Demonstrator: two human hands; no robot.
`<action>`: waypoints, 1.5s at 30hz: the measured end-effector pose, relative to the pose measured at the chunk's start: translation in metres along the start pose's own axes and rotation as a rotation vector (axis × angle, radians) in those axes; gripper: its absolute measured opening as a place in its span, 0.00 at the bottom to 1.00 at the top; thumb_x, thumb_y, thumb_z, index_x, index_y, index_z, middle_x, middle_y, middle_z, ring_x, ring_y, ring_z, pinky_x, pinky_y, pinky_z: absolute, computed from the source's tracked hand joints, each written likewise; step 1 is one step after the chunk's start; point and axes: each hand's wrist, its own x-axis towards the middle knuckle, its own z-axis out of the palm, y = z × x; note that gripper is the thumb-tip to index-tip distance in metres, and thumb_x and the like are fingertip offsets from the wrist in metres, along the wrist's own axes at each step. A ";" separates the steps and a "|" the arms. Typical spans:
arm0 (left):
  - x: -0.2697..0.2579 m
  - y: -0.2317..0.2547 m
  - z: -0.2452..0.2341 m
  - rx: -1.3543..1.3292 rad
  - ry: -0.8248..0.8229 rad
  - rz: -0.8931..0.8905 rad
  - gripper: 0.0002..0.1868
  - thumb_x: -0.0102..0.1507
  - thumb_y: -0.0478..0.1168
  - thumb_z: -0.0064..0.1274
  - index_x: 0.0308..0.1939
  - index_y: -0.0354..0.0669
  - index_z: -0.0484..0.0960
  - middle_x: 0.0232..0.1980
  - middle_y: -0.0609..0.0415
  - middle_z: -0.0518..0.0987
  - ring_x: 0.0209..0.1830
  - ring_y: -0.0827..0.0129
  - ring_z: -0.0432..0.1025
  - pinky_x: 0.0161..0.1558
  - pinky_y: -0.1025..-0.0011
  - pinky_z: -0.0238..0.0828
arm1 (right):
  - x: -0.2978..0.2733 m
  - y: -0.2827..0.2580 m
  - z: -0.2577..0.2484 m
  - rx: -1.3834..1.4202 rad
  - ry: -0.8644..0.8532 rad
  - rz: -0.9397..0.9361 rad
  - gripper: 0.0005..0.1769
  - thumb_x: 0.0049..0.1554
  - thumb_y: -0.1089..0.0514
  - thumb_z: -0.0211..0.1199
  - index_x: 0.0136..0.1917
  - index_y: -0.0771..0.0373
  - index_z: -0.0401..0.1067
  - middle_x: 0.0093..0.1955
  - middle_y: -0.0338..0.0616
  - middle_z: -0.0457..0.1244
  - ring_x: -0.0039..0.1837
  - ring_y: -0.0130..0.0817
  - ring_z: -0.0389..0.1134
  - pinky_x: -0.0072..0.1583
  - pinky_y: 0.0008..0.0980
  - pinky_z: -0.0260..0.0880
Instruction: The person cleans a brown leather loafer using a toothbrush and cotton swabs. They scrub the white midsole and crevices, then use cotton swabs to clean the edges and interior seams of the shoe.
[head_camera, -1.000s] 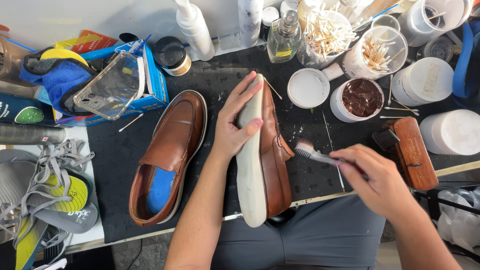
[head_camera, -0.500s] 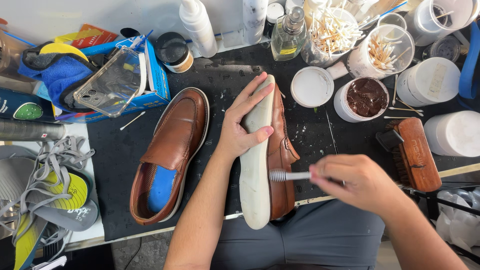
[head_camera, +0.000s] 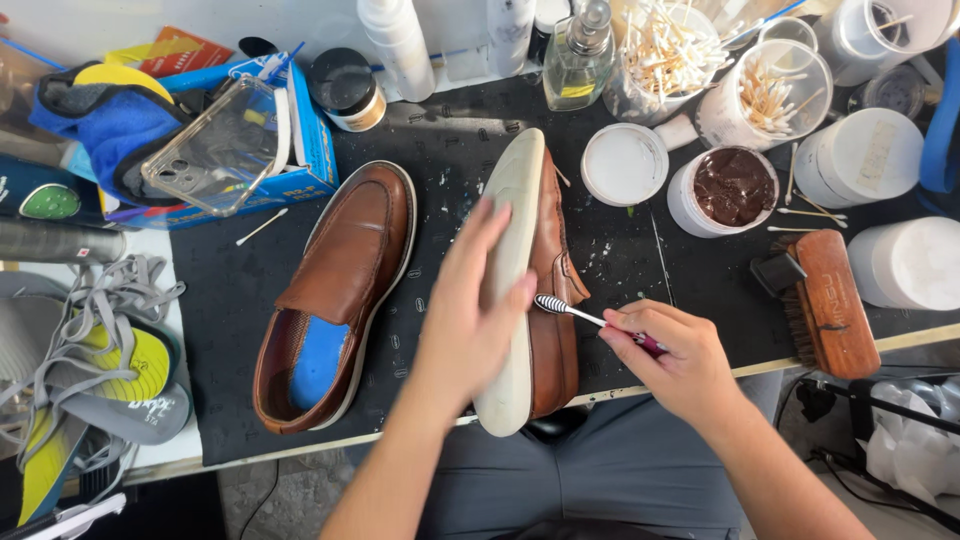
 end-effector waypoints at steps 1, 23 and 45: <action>-0.025 0.011 0.002 0.048 0.034 -0.026 0.32 0.68 0.43 0.53 0.75 0.36 0.65 0.81 0.36 0.59 0.82 0.47 0.56 0.78 0.58 0.51 | -0.002 -0.002 0.002 0.005 0.009 0.027 0.07 0.52 0.66 0.70 0.45 0.70 0.75 0.43 0.43 0.71 0.34 0.23 0.67 0.37 0.21 0.66; -0.066 -0.031 -0.001 -0.312 0.121 -0.051 0.24 0.72 0.40 0.49 0.72 0.41 0.72 0.81 0.44 0.65 0.85 0.54 0.54 0.80 0.62 0.47 | 0.001 -0.018 0.008 -0.167 -0.192 -0.604 0.08 0.47 0.65 0.73 0.40 0.66 0.76 0.42 0.44 0.70 0.40 0.36 0.72 0.41 0.31 0.74; -0.065 -0.031 -0.003 -0.322 0.105 -0.080 0.24 0.72 0.43 0.48 0.72 0.44 0.73 0.81 0.47 0.64 0.85 0.55 0.53 0.80 0.61 0.49 | 0.002 -0.006 0.015 -0.156 -0.132 -0.477 0.08 0.48 0.66 0.73 0.35 0.67 0.73 0.44 0.48 0.71 0.41 0.37 0.74 0.42 0.30 0.75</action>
